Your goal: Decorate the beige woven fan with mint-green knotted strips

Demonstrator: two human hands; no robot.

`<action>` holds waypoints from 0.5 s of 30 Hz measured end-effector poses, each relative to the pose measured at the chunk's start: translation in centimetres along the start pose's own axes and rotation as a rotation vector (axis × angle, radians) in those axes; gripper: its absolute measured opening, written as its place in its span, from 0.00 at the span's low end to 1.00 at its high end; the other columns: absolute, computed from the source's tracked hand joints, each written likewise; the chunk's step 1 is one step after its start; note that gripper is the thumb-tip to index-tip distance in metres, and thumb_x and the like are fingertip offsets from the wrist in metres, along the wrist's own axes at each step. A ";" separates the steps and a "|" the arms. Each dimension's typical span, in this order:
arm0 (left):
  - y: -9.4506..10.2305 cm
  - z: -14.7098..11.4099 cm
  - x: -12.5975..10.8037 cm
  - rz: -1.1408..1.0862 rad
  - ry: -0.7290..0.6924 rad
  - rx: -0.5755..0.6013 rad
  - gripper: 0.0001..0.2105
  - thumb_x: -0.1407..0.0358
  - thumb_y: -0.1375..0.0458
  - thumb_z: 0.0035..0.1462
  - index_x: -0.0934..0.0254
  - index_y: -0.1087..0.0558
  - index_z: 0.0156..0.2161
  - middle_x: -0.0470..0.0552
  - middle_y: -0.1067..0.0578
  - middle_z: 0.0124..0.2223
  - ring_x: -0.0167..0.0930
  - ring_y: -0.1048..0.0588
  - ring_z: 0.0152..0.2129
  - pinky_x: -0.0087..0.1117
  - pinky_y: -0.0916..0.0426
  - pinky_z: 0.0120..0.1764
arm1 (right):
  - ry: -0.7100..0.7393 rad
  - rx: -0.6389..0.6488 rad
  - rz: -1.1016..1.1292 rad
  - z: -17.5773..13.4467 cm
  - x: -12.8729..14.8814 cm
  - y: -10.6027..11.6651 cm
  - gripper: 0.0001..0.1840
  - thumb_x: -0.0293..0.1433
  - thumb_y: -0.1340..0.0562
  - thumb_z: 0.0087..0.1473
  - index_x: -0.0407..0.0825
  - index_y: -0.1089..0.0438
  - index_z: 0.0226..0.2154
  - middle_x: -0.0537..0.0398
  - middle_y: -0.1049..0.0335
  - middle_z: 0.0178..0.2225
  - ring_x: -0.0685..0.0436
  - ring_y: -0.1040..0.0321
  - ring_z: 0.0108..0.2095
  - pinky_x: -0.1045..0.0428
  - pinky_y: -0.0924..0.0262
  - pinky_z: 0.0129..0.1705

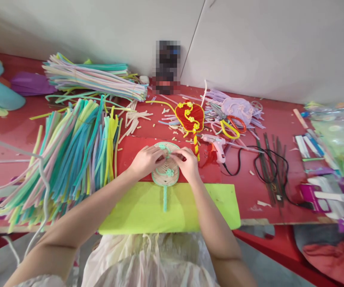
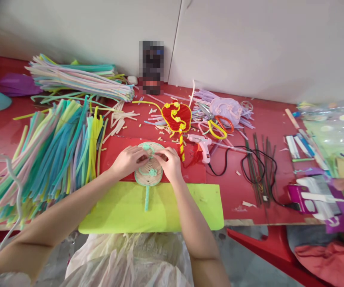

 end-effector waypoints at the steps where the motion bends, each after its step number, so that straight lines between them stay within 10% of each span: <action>1: 0.0 0.0 0.0 -0.005 0.001 -0.002 0.06 0.63 0.46 0.59 0.63 0.30 0.34 0.49 0.27 0.31 0.30 0.30 0.30 0.31 0.41 0.35 | -0.004 0.001 -0.005 0.0 -0.1 -0.1 0.06 0.35 0.37 0.54 0.51 0.28 0.31 0.55 0.32 0.30 0.46 0.35 0.34 0.50 0.37 0.40; 15: -0.3 0.1 0.2 -0.039 0.017 -0.023 0.07 0.64 0.47 0.59 0.63 0.29 0.34 0.49 0.27 0.30 0.30 0.29 0.30 0.31 0.40 0.35 | -0.009 -0.018 -0.007 -0.1 -0.2 0.1 0.06 0.35 0.38 0.54 0.51 0.28 0.34 0.54 0.32 0.32 0.46 0.35 0.35 0.49 0.37 0.40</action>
Point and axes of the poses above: each hand's wrist, its own z-axis towards the middle knuckle, its own y-axis out of the back of the hand, x = y × z, the point moved 10 cm from there along z, towards the middle knuckle
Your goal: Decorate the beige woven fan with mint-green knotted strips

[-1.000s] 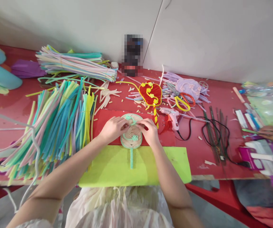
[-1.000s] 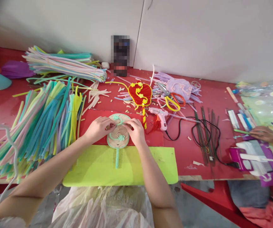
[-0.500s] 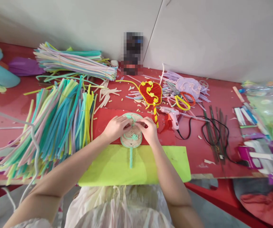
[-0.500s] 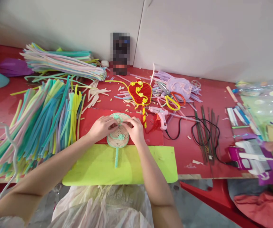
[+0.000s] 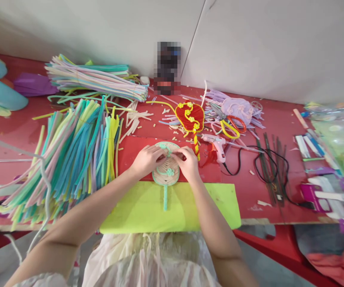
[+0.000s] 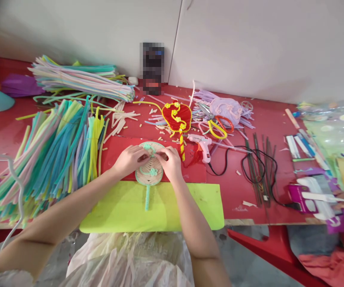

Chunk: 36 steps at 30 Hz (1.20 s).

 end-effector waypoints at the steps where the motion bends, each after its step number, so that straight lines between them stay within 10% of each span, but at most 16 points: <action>1: 0.0 0.0 0.1 -0.018 0.006 0.000 0.07 0.64 0.47 0.59 0.63 0.28 0.35 0.49 0.26 0.31 0.30 0.29 0.31 0.32 0.39 0.36 | 0.003 0.003 -0.009 0.0 0.1 -0.1 0.05 0.35 0.37 0.54 0.51 0.29 0.34 0.54 0.32 0.32 0.46 0.35 0.35 0.49 0.37 0.41; 14: 1.9 -0.5 2.8 -0.407 0.060 0.085 0.06 0.65 0.42 0.54 0.61 0.25 0.37 0.49 0.25 0.35 0.27 0.28 0.30 0.30 0.33 0.38 | -0.004 0.015 -0.012 0.1 0.1 -0.1 0.06 0.36 0.37 0.54 0.52 0.29 0.33 0.54 0.32 0.32 0.45 0.35 0.36 0.49 0.38 0.42; 36: 1.1 -0.7 1.6 -0.188 0.052 0.201 0.04 0.64 0.41 0.53 0.63 0.28 0.33 0.48 0.27 0.33 0.30 0.30 0.32 0.31 0.38 0.37 | -0.001 0.028 -0.019 0.0 0.0 -0.2 0.07 0.37 0.38 0.54 0.51 0.30 0.34 0.54 0.32 0.33 0.46 0.35 0.36 0.49 0.38 0.41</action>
Point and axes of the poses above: each hand's wrist, its own z-axis towards the middle knuckle, its own y-axis out of the back of the hand, x = y × z, the point moved 10 cm from there along z, towards the middle knuckle
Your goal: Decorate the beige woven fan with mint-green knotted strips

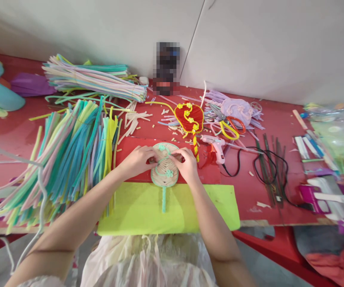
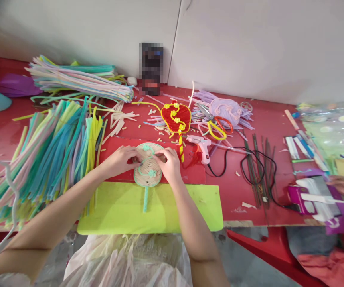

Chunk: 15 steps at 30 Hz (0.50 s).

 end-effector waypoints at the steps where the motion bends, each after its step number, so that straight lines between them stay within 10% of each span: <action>1: 0.1 0.0 -0.1 -0.004 -0.001 -0.004 0.05 0.64 0.41 0.54 0.63 0.28 0.35 0.48 0.26 0.34 0.30 0.30 0.32 0.31 0.38 0.38 | -0.002 -0.001 0.001 0.0 0.0 0.0 0.07 0.37 0.38 0.54 0.51 0.30 0.34 0.54 0.32 0.33 0.45 0.35 0.36 0.49 0.38 0.41; 15: -0.2 -0.1 -1.4 0.055 -0.037 -0.092 0.05 0.67 0.44 0.56 0.64 0.29 0.38 0.50 0.25 0.38 0.31 0.29 0.35 0.33 0.36 0.39 | -0.009 0.004 0.005 0.0 0.1 0.1 0.07 0.37 0.39 0.55 0.51 0.29 0.34 0.54 0.32 0.33 0.46 0.36 0.35 0.50 0.38 0.40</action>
Point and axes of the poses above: each hand's wrist, its own z-axis towards the middle knuckle, its own y-axis out of the back of the hand, x = y × z, the point moved 10 cm from there along z, towards the middle knuckle
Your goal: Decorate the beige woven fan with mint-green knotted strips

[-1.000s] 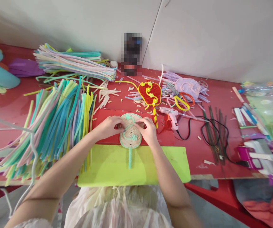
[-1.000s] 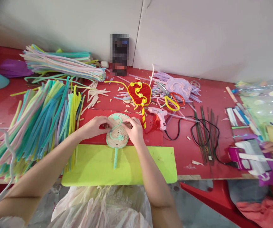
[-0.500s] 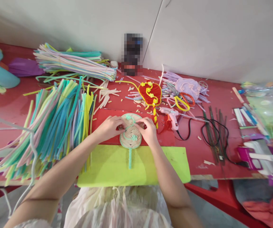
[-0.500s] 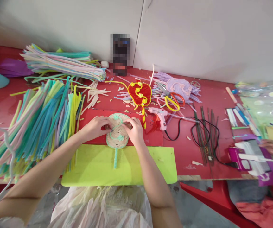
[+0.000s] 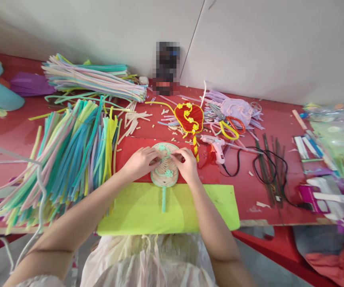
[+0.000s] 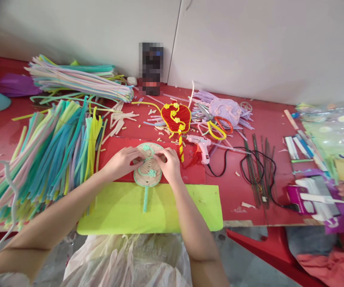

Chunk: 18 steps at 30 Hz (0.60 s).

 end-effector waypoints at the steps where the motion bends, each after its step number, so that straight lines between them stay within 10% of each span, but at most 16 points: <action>1: 0.0 0.0 -0.1 0.010 -0.003 -0.004 0.05 0.67 0.44 0.56 0.64 0.29 0.38 0.50 0.25 0.38 0.31 0.29 0.35 0.33 0.36 0.39 | 0.002 0.000 0.000 0.0 0.0 0.0 0.06 0.36 0.39 0.55 0.51 0.29 0.34 0.54 0.32 0.32 0.46 0.36 0.35 0.50 0.38 0.40; 18: -0.2 -0.2 -0.9 0.072 -0.089 0.024 0.04 0.67 0.45 0.57 0.64 0.29 0.37 0.51 0.26 0.37 0.31 0.29 0.36 0.32 0.37 0.39 | 0.027 0.017 0.020 0.0 -0.3 -0.1 0.04 0.34 0.39 0.56 0.51 0.31 0.31 0.54 0.32 0.32 0.45 0.37 0.34 0.49 0.39 0.39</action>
Point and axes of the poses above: each hand's wrist, its own z-axis towards the middle knuckle, its own y-axis out of the back of the hand, x = y × z, the point moved 10 cm from there along z, towards the middle knuckle
